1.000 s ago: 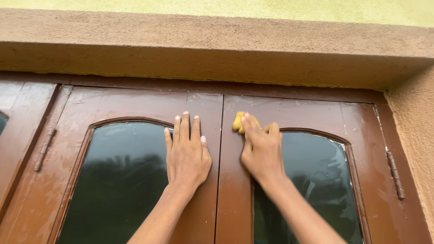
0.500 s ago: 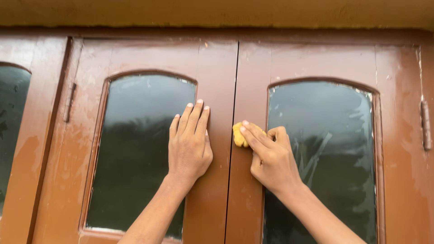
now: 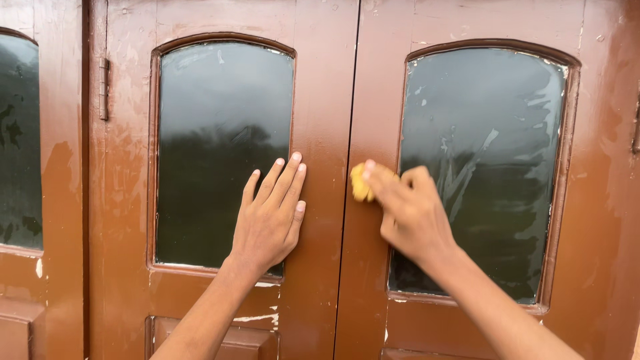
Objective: The person scrubs the surface of a brown double door with glass panels using a yellow sponge. They repeatedly wipe the door panels and frames, occasionally dipping the sponge into a pink bucket of water to re-wet it.
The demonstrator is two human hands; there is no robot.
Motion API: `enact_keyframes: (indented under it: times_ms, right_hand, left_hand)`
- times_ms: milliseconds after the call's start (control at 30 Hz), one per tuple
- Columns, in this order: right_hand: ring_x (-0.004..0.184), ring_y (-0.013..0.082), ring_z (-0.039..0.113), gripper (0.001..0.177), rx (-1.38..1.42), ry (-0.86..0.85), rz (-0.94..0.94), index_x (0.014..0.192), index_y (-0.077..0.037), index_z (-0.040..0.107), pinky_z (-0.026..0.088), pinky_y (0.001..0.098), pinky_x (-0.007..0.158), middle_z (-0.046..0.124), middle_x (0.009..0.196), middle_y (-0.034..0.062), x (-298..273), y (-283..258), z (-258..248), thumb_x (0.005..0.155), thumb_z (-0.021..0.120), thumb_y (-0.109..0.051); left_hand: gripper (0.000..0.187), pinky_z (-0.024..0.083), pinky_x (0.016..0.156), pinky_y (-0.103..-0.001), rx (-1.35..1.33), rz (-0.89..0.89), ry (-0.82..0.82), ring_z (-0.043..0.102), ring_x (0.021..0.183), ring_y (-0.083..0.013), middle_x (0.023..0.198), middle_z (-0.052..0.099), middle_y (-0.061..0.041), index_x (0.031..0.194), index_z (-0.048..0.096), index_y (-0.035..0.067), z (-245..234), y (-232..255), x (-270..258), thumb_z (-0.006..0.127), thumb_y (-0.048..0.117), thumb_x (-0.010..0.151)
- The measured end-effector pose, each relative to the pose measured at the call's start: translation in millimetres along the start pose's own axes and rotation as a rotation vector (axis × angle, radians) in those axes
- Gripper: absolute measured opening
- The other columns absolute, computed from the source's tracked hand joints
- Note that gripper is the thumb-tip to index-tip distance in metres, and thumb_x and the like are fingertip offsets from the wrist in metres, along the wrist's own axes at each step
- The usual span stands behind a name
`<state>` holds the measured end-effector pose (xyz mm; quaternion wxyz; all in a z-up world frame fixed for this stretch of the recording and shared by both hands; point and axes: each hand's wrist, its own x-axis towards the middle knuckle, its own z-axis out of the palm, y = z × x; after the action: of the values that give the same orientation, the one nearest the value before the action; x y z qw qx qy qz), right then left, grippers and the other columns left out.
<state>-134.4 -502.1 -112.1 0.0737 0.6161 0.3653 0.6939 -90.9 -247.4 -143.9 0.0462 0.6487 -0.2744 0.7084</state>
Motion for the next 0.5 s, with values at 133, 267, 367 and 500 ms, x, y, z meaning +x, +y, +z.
enact_keyframes:
  times_ms: [133,267,367,500]
  right_hand:
    - [0.083,0.0308,0.052,0.067,0.032,0.033,0.075,0.135,-0.003,0.063,0.050,0.0348,0.077,0.068,0.138,0.0094,-19.2,-23.1,9.0,0.071,0.063,0.017]
    - [0.078,0.0294,0.052,0.067,0.082,-0.120,0.048,0.131,0.001,0.065,0.052,0.0372,0.073,0.068,0.132,0.0059,-82.9,-84.1,2.8,0.065,0.063,0.014]
    - [0.076,0.0272,0.053,0.065,0.097,-0.206,0.007,0.128,0.000,0.066,0.052,0.0383,0.072,0.068,0.133,0.0066,-101.5,-99.7,-5.0,0.064,0.066,0.012]
    - [0.080,0.0267,0.051,0.057,0.090,-0.096,0.074,0.129,-0.004,0.069,0.047,0.0379,0.072,0.059,0.094,0.0035,-67.7,-67.8,2.6,0.075,0.068,0.013]
  left_hand:
    - [0.052,0.030,0.119,-0.053,0.002,-0.043,-0.021,0.042,0.146,-0.0291,0.161,0.043,-0.011,0.151,0.047,0.002,2.1,3.2,-15.9,0.045,0.023,0.103]
    - [0.057,0.025,0.122,-0.053,-0.019,-0.069,-0.093,0.036,0.149,-0.0294,0.162,0.040,-0.011,0.153,0.043,0.001,-2.4,5.9,-52.1,0.043,0.028,0.103]
    - [0.061,0.020,0.123,-0.053,-0.016,-0.016,-0.189,0.031,0.151,-0.0299,0.163,0.036,-0.012,0.153,0.041,0.002,-9.7,-5.7,-76.0,0.042,0.034,0.102]
    - [0.064,0.016,0.123,-0.053,-0.039,0.030,-0.290,0.026,0.152,-0.0296,0.164,0.032,-0.013,0.153,0.040,0.001,-19.0,-21.4,-99.3,0.041,0.038,0.100]
